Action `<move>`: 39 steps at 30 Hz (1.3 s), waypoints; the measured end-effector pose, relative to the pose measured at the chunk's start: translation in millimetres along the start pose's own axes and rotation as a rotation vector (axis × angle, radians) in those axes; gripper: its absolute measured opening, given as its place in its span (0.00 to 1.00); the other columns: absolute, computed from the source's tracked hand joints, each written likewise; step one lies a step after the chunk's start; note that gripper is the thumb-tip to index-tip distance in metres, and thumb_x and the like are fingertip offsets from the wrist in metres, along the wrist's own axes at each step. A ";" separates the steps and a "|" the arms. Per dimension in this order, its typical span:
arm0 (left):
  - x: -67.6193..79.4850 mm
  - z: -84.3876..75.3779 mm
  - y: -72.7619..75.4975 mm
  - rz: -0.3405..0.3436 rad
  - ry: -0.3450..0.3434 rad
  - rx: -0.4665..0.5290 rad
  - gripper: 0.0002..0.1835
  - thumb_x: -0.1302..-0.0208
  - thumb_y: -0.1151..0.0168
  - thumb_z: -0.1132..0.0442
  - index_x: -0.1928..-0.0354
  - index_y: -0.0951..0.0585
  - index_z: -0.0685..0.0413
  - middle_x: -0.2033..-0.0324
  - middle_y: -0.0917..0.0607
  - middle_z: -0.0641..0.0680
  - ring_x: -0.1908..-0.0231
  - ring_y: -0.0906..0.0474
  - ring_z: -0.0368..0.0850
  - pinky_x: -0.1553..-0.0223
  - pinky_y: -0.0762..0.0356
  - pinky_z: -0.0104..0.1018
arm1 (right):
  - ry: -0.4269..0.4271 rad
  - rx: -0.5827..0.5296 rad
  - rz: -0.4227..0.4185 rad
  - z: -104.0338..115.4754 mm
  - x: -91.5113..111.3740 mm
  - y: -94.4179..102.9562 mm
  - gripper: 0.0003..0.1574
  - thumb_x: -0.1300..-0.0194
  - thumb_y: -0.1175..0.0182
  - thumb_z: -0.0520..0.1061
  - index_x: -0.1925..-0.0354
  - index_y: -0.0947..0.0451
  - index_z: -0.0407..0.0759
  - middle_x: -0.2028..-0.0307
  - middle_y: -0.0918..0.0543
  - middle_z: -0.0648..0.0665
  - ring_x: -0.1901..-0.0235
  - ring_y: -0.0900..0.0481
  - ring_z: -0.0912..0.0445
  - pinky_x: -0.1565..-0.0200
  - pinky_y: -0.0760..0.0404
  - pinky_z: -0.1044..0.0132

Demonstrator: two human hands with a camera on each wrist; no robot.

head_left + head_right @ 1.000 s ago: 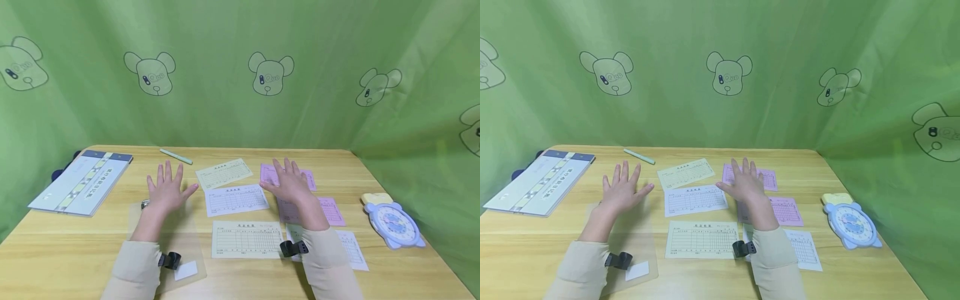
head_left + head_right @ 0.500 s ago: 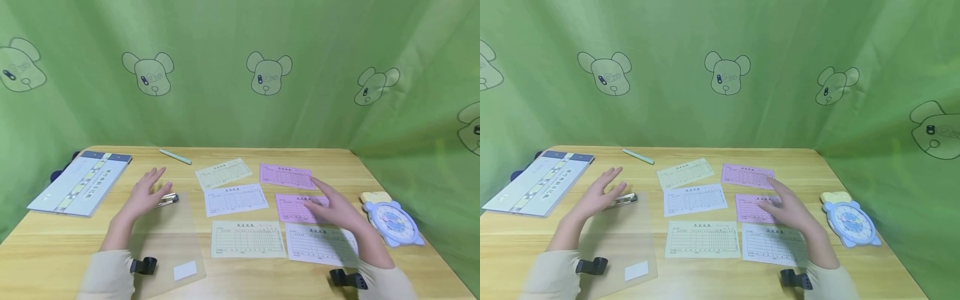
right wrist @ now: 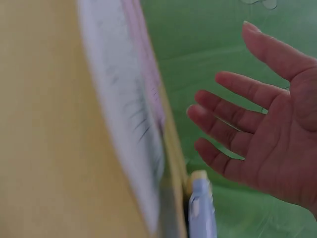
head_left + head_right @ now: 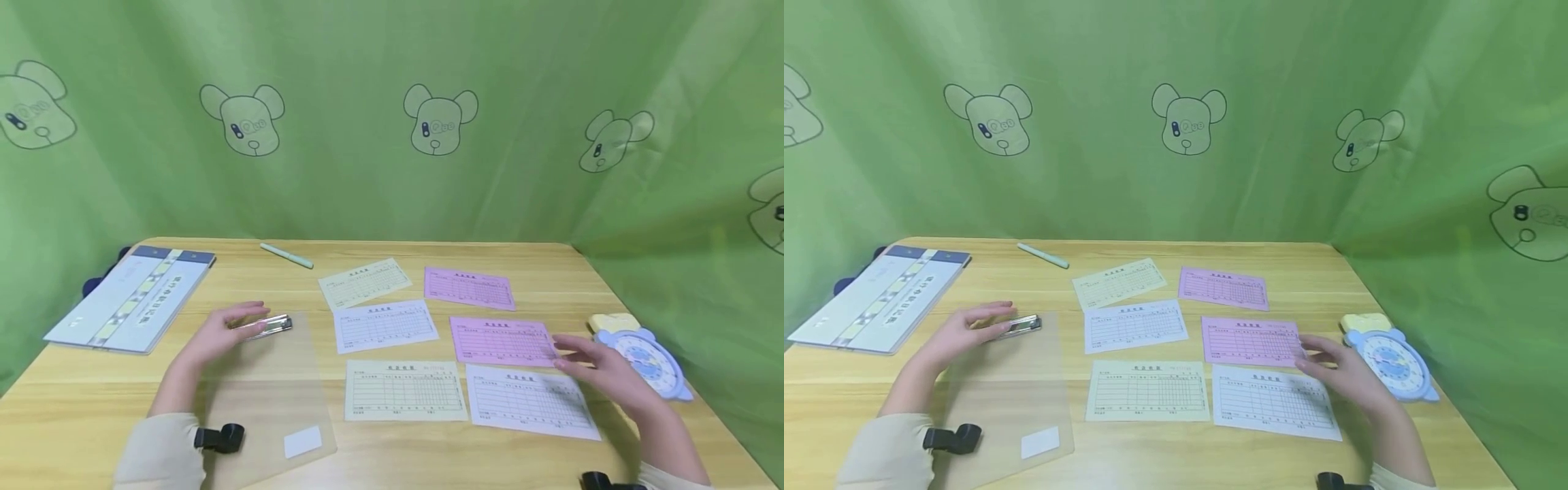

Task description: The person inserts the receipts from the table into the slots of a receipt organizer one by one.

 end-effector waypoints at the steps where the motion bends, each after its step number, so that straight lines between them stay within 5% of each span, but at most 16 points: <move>1: -0.4 2.6 -2.0 0.004 -0.001 0.004 0.23 0.46 0.42 0.54 0.49 0.27 0.59 0.44 0.35 0.61 0.43 0.46 0.62 0.47 0.54 0.60 | -0.016 0.004 0.003 -4.4 2.7 -0.8 0.31 0.43 0.44 0.46 0.45 0.37 0.29 0.52 0.30 0.32 0.60 0.28 0.57 0.63 0.29 0.66; 11: -4.3 18.6 -11.1 -0.054 -0.071 -0.030 0.20 0.52 0.37 0.64 0.55 0.23 0.63 0.49 0.30 0.65 0.48 0.40 0.64 0.48 0.50 0.58 | -0.096 0.021 0.010 -35.6 14.0 -6.3 0.33 0.49 0.38 0.47 0.48 0.33 0.31 0.55 0.27 0.34 0.63 0.29 0.59 0.64 0.31 0.69; 16: -3.5 18.2 -8.5 -0.089 -0.114 -0.077 0.19 0.57 0.41 0.74 0.58 0.23 0.66 0.53 0.28 0.66 0.51 0.38 0.65 0.50 0.47 0.58 | -0.021 0.070 0.014 -33.1 14.0 -7.8 0.34 0.55 0.35 0.45 0.51 0.31 0.30 0.54 0.28 0.31 0.60 0.31 0.49 0.61 0.33 0.57; 24: -3.5 17.0 -4.7 -0.109 -0.118 -0.101 0.16 0.56 0.43 0.77 0.60 0.22 0.66 0.56 0.26 0.65 0.53 0.35 0.62 0.52 0.43 0.56 | 0.133 0.165 0.001 -28.9 16.2 -11.9 0.31 0.64 0.31 0.42 0.58 0.28 0.35 0.65 0.29 0.43 0.68 0.37 0.58 0.68 0.37 0.65; 31: -2.9 20.5 -4.9 -0.111 -0.091 -0.107 0.16 0.56 0.44 0.76 0.60 0.22 0.67 0.56 0.26 0.64 0.52 0.36 0.63 0.52 0.44 0.56 | 0.027 0.158 0.045 -34.5 13.7 -16.9 0.25 0.63 0.32 0.41 0.63 0.28 0.40 0.66 0.29 0.44 0.65 0.36 0.51 0.65 0.38 0.58; 39: -2.7 18.9 -5.7 -0.122 -0.101 -0.123 0.16 0.56 0.44 0.76 0.60 0.21 0.66 0.56 0.26 0.64 0.53 0.36 0.62 0.53 0.44 0.55 | 0.018 0.083 0.105 -29.1 15.3 -23.1 0.18 0.56 0.37 0.37 0.65 0.32 0.39 0.69 0.28 0.46 0.69 0.32 0.56 0.66 0.33 0.62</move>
Point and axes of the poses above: each hand's wrist, its own x-axis away from the middle knuckle, its own y-axis out of the back of the hand, z = x × y, the point moved 10 cm from there along -x, towards the middle knuckle
